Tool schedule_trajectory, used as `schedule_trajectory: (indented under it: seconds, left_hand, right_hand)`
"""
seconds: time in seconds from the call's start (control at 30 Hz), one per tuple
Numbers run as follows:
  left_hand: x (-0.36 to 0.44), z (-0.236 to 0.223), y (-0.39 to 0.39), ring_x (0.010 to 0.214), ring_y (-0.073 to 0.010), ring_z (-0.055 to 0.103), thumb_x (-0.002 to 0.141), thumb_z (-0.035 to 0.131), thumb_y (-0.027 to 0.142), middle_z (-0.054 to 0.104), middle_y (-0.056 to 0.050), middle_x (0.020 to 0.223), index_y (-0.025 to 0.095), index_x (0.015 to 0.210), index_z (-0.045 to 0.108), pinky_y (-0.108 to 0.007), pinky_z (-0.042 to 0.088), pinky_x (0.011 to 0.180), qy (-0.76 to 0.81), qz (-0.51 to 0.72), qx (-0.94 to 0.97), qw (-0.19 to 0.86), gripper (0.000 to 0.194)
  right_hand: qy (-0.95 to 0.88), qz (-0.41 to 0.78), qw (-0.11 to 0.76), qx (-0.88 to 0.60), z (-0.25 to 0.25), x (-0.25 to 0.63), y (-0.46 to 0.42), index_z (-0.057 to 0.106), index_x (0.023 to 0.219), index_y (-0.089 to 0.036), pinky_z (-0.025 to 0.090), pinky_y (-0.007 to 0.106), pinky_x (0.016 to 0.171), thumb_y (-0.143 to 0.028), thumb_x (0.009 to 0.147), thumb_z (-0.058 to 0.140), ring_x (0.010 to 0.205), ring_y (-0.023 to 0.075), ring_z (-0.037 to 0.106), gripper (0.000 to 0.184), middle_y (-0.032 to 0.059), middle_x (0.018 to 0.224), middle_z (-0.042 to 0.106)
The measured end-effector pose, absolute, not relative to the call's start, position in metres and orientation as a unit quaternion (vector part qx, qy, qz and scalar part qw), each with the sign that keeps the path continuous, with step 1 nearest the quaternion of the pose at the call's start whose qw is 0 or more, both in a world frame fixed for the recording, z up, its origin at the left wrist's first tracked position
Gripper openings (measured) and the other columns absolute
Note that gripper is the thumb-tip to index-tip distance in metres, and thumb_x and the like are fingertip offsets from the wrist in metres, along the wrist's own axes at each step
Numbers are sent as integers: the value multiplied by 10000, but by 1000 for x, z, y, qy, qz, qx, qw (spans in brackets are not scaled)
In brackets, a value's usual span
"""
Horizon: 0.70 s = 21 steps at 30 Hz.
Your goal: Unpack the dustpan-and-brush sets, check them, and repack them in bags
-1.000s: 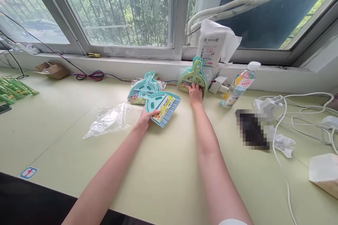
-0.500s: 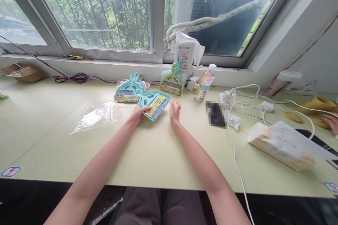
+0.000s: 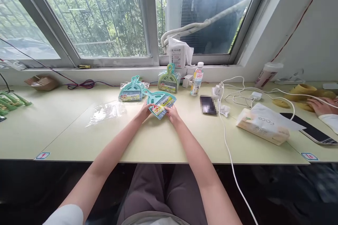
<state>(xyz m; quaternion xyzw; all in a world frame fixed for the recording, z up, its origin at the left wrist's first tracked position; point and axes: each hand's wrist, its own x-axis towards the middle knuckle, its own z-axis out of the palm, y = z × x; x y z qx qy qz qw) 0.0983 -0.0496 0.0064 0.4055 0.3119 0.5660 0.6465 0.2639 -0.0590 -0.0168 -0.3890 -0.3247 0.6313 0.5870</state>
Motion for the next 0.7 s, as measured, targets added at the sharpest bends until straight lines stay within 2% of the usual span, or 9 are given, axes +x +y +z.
schedule_trajectory:
  seconds: [0.17,0.37,0.47,0.57,0.63,0.7]
  left_hand:
    - [90,5,-50,987,-263,652,494,786,49,680,-79,1029,204,1117,564,-405,531,888,306,542,463,631,679]
    - [87,10,-55,983,-260,645,500,813,97,666,-96,1058,186,1148,566,-428,506,897,319,502,508,623,699]
    - [81,18,-49,997,-269,635,604,774,181,676,-98,1026,179,1098,613,-443,481,912,353,494,527,595,520]
    - [59,30,-39,1116,-291,580,784,600,223,676,-104,1054,177,979,666,-467,430,973,445,563,523,460,211]
    - [32,38,-34,1264,-302,466,789,556,128,629,-106,1199,197,968,668,-481,357,1042,552,608,502,271,222]
    - [-1,41,-33,1392,-322,281,762,556,63,492,-129,1388,205,1057,631,-537,274,1076,672,601,422,96,335]
  right_hand:
    - [-345,650,571,-364,-18,262,-62,500,988,-232,602,281,636,-166,800,587,745,137,695,217,15,969,705]
    - [-389,606,594,-358,-22,263,-64,445,959,-247,615,368,724,-193,728,676,836,180,700,331,14,1001,687]
    - [-395,592,603,-361,-20,265,-63,449,960,-244,613,374,742,-197,714,675,858,188,699,338,12,972,686]
    - [-398,580,619,-349,-17,269,-63,453,989,-254,614,364,743,-208,713,665,842,171,697,352,-6,956,685]
    - [-403,577,623,-341,-15,272,-62,452,1024,-266,614,366,745,-217,713,667,841,167,698,382,-13,966,687]
    - [-404,576,622,-344,-15,274,-62,452,1044,-273,615,374,744,-225,708,678,842,175,701,407,-9,977,688]
